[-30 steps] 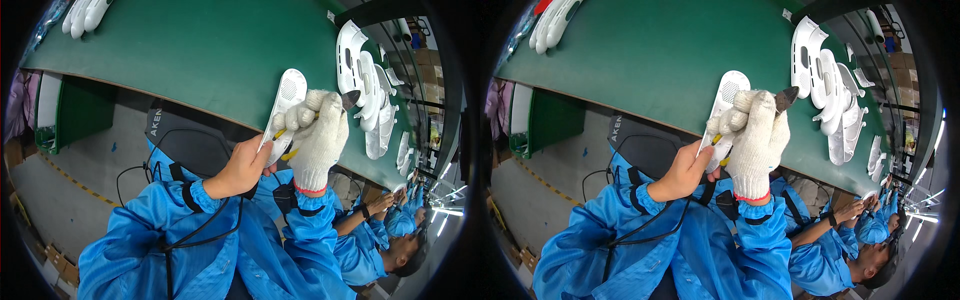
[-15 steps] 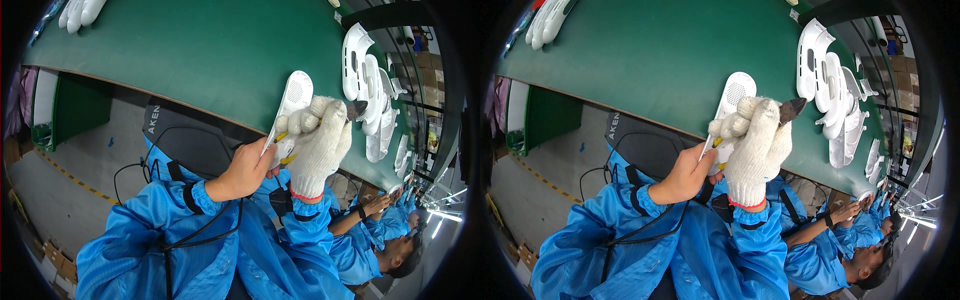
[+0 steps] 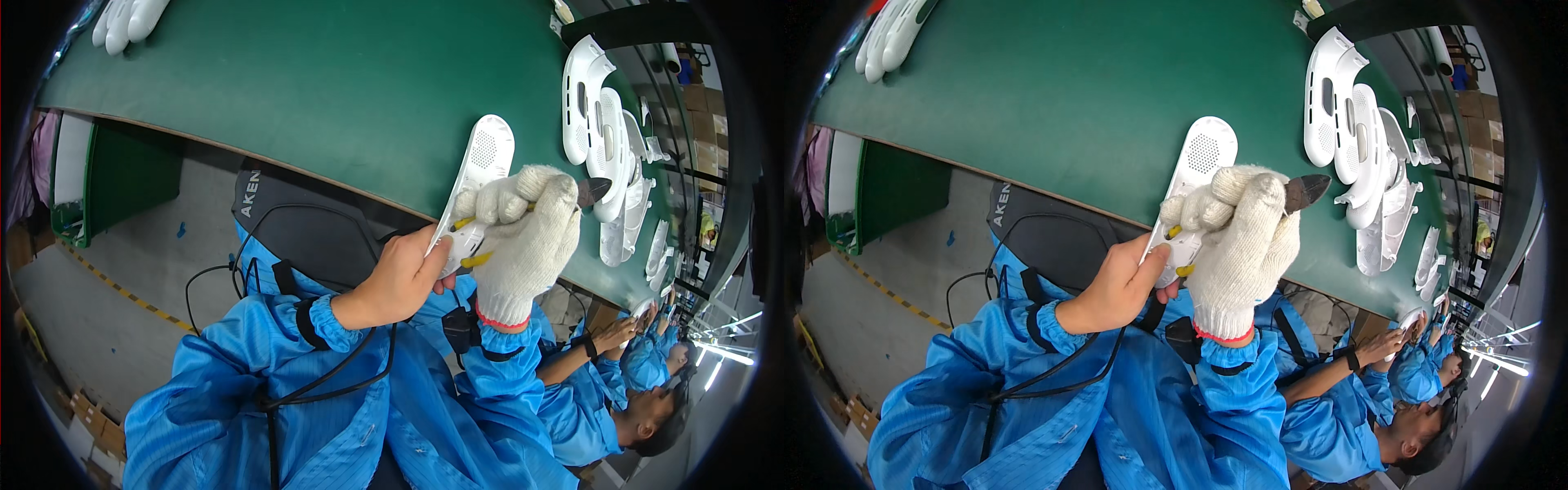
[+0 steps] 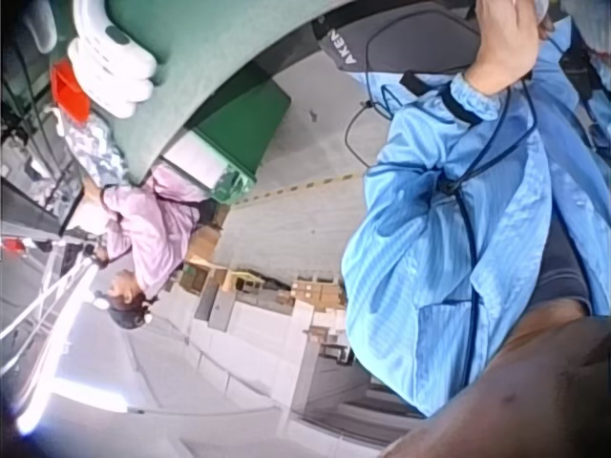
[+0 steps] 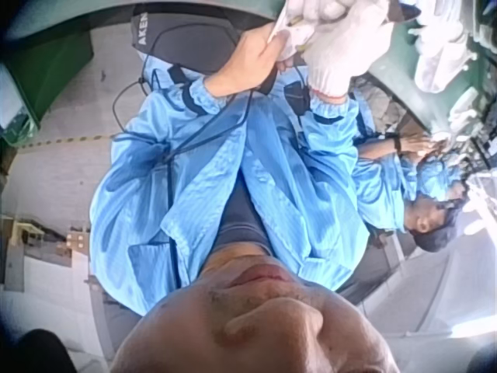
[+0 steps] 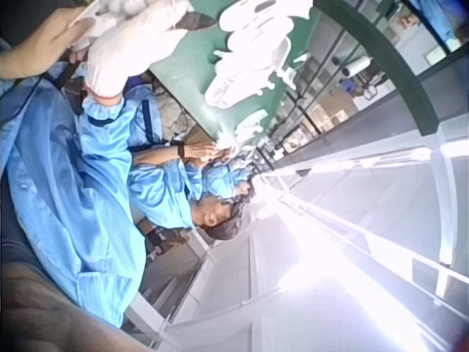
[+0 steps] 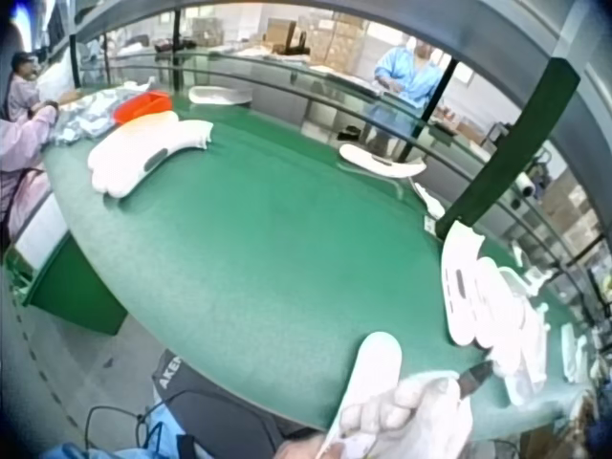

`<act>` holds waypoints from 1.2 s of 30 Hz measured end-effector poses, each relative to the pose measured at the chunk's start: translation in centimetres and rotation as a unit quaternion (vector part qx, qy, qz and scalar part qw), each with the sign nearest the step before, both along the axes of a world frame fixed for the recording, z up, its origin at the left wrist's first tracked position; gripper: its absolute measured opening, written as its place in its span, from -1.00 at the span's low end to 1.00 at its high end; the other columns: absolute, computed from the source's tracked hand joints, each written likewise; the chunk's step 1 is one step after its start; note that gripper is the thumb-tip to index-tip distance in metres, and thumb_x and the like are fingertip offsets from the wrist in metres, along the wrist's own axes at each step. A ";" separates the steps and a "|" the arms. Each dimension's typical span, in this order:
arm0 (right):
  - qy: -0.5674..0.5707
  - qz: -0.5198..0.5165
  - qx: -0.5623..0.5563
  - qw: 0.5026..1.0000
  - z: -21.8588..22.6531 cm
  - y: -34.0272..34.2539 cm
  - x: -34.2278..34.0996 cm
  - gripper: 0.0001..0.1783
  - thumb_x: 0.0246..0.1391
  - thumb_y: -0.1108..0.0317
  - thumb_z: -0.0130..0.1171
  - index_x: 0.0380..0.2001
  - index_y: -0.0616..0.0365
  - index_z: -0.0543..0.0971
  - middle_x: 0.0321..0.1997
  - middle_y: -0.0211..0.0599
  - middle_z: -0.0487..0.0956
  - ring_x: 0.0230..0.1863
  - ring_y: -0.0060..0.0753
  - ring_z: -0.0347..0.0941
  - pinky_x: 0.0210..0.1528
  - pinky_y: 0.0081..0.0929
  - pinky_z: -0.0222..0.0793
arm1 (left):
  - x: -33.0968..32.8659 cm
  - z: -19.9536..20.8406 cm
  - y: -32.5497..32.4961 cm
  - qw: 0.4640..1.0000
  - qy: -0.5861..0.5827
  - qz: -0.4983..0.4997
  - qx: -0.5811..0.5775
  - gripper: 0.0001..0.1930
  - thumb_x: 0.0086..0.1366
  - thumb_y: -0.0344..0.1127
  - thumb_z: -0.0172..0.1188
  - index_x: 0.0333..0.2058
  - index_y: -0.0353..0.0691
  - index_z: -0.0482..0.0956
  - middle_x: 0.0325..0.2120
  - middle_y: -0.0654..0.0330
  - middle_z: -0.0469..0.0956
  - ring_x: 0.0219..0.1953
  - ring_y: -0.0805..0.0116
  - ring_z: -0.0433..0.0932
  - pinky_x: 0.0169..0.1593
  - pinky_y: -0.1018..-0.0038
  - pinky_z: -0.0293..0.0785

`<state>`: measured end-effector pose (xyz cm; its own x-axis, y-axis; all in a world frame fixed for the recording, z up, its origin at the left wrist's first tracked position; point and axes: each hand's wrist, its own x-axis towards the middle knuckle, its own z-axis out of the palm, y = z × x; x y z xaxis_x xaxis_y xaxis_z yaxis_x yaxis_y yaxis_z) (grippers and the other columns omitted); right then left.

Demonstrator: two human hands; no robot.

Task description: Trimming flashing and assembling white plastic shells on a production line.

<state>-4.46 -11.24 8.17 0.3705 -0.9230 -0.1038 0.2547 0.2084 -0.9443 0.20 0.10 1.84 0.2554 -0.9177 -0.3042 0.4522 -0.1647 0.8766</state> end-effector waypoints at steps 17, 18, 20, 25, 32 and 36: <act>0.041 0.015 -0.066 0.997 -1.1 1.3 -1.6 -0.61 0.41 0.10 -0.02 -0.18 0.30 0.46 -0.42 -0.14 0.59 -0.46 -0.33 0.58 -0.40 -0.37 0.54 | 0.0 0.3 -0.1 1.000 -0.019 0.013 0.002 -0.70 0.54 -0.33 -0.20 -0.13 -0.42 0.48 -0.49 0.14 0.57 -0.50 0.48 0.54 -0.37 0.49 0.48; 0.077 0.029 -0.115 0.990 -0.5 1.7 -1.3 -0.62 0.41 0.11 -0.01 -0.17 0.31 0.45 -0.41 -0.14 0.60 -0.43 -0.31 0.60 -0.38 -0.37 0.54 | -0.2 0.1 -0.1 0.999 -0.044 0.027 -0.010 -0.70 0.54 -0.33 -0.19 -0.12 -0.42 0.48 -0.49 0.14 0.57 -0.50 0.48 0.53 -0.37 0.49 0.48; 0.111 0.042 -0.164 0.979 -0.1 2.0 -1.1 -0.62 0.40 0.12 0.00 -0.17 0.32 0.45 -0.39 -0.13 0.61 -0.39 -0.29 0.63 -0.37 -0.37 0.55 | -0.2 0.2 -0.1 0.996 -0.071 0.040 -0.024 -0.70 0.54 -0.34 -0.19 -0.11 -0.42 0.48 -0.48 0.13 0.57 -0.50 0.48 0.53 -0.36 0.49 0.48; -0.017 0.077 -0.053 0.995 0.1 0.0 -0.5 -0.64 0.41 0.15 0.00 -0.27 0.29 0.44 -0.49 -0.22 0.53 -0.54 -0.39 0.48 -0.38 -0.35 0.54 | 0.0 0.4 0.0 1.000 0.012 0.008 0.015 -0.70 0.54 -0.34 -0.18 -0.07 -0.43 0.49 -0.47 0.15 0.58 -0.49 0.49 0.53 -0.35 0.52 0.50; 0.043 0.065 -0.031 0.996 0.1 -1.4 -2.1 -0.66 0.42 0.16 -0.03 -0.23 0.27 0.47 -0.51 -0.29 0.52 -0.53 -0.44 0.47 -0.45 -0.47 0.45 | -0.5 0.5 -0.2 0.999 -0.015 0.027 0.018 -0.68 0.55 -0.31 -0.18 -0.08 -0.45 0.49 -0.50 0.16 0.59 -0.50 0.49 0.54 -0.36 0.52 0.51; 0.016 0.090 -0.045 0.995 0.0 -1.4 -2.1 -0.67 0.42 0.18 -0.04 -0.25 0.27 0.48 -0.51 -0.28 0.53 -0.52 -0.44 0.49 -0.46 -0.47 0.44 | -0.4 0.5 -0.2 0.999 -0.018 0.021 0.020 -0.68 0.55 -0.31 -0.18 -0.08 -0.45 0.49 -0.51 0.16 0.59 -0.50 0.49 0.54 -0.35 0.52 0.52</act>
